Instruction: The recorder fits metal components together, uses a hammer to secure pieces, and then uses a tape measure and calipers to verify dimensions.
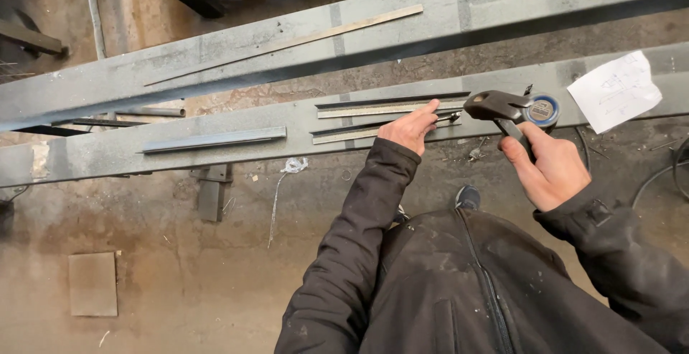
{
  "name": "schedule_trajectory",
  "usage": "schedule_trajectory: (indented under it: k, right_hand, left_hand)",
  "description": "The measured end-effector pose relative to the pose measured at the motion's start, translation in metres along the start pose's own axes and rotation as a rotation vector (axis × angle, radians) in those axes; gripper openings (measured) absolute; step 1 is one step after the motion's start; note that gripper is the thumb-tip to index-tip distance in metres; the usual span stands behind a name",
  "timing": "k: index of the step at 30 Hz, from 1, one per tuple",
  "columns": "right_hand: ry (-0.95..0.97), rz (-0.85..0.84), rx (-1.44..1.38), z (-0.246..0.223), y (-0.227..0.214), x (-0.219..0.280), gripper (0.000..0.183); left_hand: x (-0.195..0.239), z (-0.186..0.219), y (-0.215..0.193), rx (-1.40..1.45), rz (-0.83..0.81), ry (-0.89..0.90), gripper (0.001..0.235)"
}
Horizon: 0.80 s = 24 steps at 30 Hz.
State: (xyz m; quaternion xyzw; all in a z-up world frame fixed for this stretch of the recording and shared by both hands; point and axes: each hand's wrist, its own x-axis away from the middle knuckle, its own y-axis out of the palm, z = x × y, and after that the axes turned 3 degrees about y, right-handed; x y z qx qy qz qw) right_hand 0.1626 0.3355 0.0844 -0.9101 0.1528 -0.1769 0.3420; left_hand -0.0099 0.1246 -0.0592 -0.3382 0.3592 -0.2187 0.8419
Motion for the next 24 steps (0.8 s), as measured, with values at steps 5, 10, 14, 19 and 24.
schedule_trajectory:
  k: [5, 10, 14, 19, 24]
  right_hand:
    - [-0.07, -0.013, 0.129, -0.011, -0.006, -0.004, 0.028]
    - [-0.032, -0.049, 0.225, -0.014, -0.006, -0.006, 0.036]
    - [-0.065, -0.052, 0.243, -0.013, -0.004, -0.008, 0.037]
    - [-0.052, -0.091, 0.274, -0.017, -0.01, -0.01, 0.04]
    - [-0.39, 0.258, 0.061, -0.038, -0.027, 0.012, 0.022]
  left_hand:
    - [0.003, 0.001, 0.005, 0.004, 0.028, -0.036, 0.016]
    - [0.01, -0.002, 0.017, 0.013, 0.054, -0.07, 0.028]
    - [0.009, -0.002, 0.018, -0.016, 0.052, -0.077, 0.021]
    - [0.009, -0.003, 0.019, -0.033, 0.065, -0.058, 0.022]
    - [0.008, -0.002, 0.018, -0.024, 0.025, -0.053, 0.012]
